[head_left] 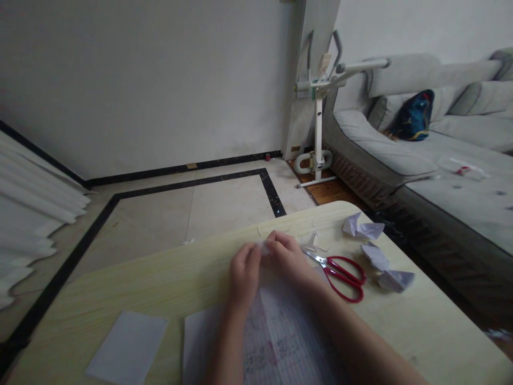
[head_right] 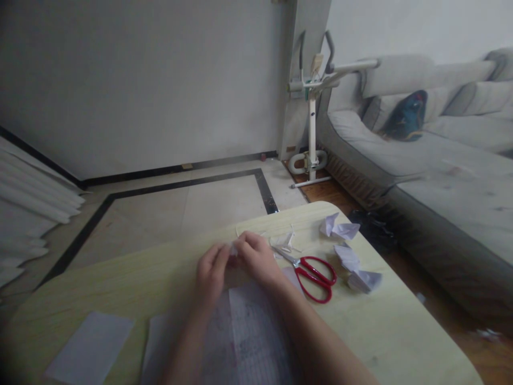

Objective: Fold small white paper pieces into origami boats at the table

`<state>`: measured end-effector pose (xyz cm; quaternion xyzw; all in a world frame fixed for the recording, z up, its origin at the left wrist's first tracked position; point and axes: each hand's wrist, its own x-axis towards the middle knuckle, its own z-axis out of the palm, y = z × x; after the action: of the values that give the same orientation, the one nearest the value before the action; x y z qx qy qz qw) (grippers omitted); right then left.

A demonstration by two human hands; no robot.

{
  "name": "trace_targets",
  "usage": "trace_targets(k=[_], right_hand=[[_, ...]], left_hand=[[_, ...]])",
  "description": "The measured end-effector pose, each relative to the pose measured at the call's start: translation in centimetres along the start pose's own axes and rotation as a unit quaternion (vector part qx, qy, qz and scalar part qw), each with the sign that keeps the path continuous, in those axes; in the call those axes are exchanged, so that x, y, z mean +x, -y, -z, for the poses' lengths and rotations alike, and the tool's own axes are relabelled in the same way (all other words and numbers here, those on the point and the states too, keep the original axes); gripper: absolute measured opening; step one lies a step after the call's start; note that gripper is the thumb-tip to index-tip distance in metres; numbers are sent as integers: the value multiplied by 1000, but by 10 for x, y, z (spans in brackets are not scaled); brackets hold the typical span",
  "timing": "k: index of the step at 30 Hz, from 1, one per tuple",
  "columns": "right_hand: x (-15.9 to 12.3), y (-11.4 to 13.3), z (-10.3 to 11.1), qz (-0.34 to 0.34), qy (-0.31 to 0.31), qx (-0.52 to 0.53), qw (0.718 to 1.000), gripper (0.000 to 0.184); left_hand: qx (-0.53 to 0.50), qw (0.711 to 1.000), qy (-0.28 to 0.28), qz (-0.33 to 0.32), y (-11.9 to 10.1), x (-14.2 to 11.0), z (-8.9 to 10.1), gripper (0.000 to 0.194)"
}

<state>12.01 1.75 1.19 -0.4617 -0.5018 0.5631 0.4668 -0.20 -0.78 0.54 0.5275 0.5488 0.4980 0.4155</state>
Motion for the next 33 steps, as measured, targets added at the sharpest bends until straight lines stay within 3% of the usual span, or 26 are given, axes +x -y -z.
trace_targets(k=[6, 16, 20, 28, 33], right_hand=[[-1, 1, -2, 28, -43, 14, 999, 18], [-6, 8, 0, -15, 34, -20, 999, 23], [-8, 7, -1, -40, 82, 21, 996, 22], [-6, -4, -10, -58, 78, 177, 979, 21], [-5, -2, -10, -54, 47, 161, 984, 23]], left_hand=[[-35, 999, 23, 2, -2, -2, 1, 29], [-74, 996, 27, 32, -8, 0, 13, 28], [-121, 991, 36, 50, -2, 0, 16, 29], [-249, 964, 31, 84, 3, 1, 9, 24], [-161, 984, 37, 72, 1, 0, 10, 28]])
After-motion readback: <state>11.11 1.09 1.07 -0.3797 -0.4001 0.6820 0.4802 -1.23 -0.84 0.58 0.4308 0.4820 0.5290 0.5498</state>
